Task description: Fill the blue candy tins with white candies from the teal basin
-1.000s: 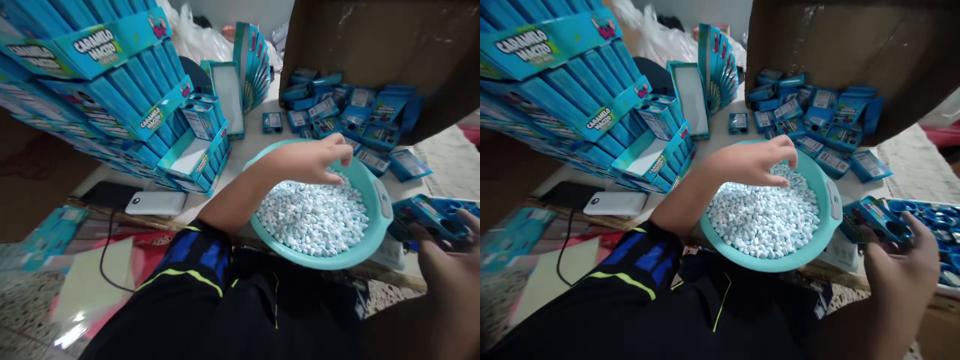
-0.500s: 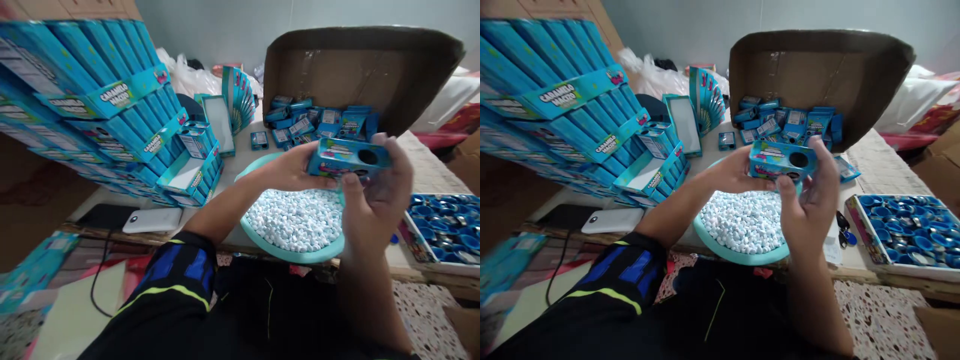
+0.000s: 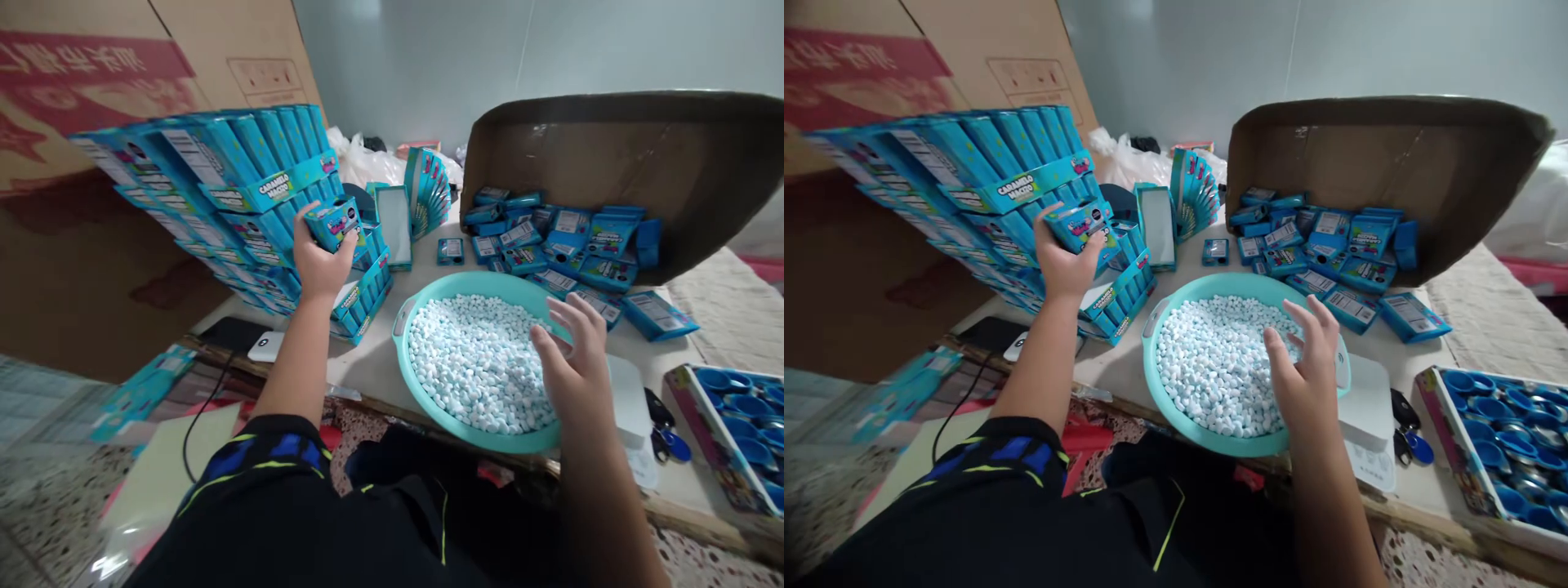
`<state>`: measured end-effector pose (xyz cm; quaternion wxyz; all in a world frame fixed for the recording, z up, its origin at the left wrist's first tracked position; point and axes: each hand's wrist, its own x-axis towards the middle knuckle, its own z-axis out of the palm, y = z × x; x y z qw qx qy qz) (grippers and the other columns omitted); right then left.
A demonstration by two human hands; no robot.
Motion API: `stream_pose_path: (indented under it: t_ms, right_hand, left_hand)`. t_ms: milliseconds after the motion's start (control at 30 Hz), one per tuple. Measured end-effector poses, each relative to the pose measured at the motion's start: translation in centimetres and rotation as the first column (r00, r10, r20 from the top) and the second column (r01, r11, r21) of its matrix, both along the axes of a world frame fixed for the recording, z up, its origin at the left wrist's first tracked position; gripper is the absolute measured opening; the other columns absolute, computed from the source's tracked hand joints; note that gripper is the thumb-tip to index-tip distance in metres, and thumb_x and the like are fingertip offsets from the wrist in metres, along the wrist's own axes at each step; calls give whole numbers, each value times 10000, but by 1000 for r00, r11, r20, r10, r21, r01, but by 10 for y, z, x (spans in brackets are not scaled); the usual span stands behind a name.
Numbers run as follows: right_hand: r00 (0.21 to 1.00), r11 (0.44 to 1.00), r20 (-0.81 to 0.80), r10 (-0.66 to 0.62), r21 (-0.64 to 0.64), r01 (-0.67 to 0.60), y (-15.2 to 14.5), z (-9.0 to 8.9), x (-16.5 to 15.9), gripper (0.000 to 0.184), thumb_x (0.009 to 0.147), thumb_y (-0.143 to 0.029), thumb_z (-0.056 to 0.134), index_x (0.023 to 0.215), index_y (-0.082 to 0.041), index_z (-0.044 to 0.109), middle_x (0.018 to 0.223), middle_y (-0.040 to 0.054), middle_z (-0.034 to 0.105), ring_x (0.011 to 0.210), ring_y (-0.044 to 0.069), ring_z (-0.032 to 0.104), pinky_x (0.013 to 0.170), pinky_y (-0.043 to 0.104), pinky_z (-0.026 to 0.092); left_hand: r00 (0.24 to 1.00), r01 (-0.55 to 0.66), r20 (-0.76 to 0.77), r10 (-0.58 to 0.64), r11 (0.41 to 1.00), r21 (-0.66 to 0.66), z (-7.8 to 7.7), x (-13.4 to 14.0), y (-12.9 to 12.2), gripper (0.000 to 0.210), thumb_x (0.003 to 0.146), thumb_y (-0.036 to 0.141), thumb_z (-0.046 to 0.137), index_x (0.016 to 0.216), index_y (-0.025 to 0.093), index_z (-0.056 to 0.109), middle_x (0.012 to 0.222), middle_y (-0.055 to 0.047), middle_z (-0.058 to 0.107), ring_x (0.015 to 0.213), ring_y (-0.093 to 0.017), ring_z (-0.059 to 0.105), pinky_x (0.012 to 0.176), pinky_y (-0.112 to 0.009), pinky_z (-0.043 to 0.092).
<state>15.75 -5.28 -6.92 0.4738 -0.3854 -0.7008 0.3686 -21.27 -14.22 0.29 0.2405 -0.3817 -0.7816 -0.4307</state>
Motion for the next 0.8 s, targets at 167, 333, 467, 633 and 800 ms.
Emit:
stream_pose_path:
  t_ms: [167,333,467,633,800]
  right_hand:
    - [994,996,54,90,8,-90,0,1,0,451,980,-567,661,1302,-254,706,1590,181,503,1480,397,555,1106,675,571]
    - [981,986,100,165,-12,-165,2,-1,-1,454,1005,-580,638,1317,-259,711,1590,190,501,1458,391,572,1105,646,580]
    - [960,975,174,220,-57,-213,0,1,-1,470,1032,-602,589,1344,-267,698,1615,190,478,1461,384,561,1127,627,573]
    - [919,949,234,316,-87,-304,-1,2,-1,480,1036,-619,571,1338,-267,696,1608,182,490,1476,385,545,1120,611,585]
    - [904,928,214,369,-138,-346,0,1,0,499,1013,-648,601,1354,-294,685,1611,156,501,1430,370,589,1082,573,613]
  left_hand:
    - [998,-63,-20,61,994,-85,-10,-7,-10,593,898,317,706,1434,191,484,1516,-169,583,1458,-296,559,1280,-451,432]
    - [975,-223,-53,217,952,-211,-14,-3,-13,253,932,387,691,1087,214,591,1310,-174,611,1268,-354,629,1112,-474,510]
    - [968,-249,-72,239,931,-265,-15,-3,-7,278,906,406,752,960,227,546,1192,-143,635,1165,-349,649,995,-423,516]
    - [992,6,122,24,970,-244,-25,0,-23,555,757,372,906,1152,235,541,846,23,539,809,-208,601,780,-298,477]
    - [948,-137,253,194,965,-224,-34,-2,-41,469,782,478,860,1035,223,559,746,37,505,707,-192,544,694,-293,434]
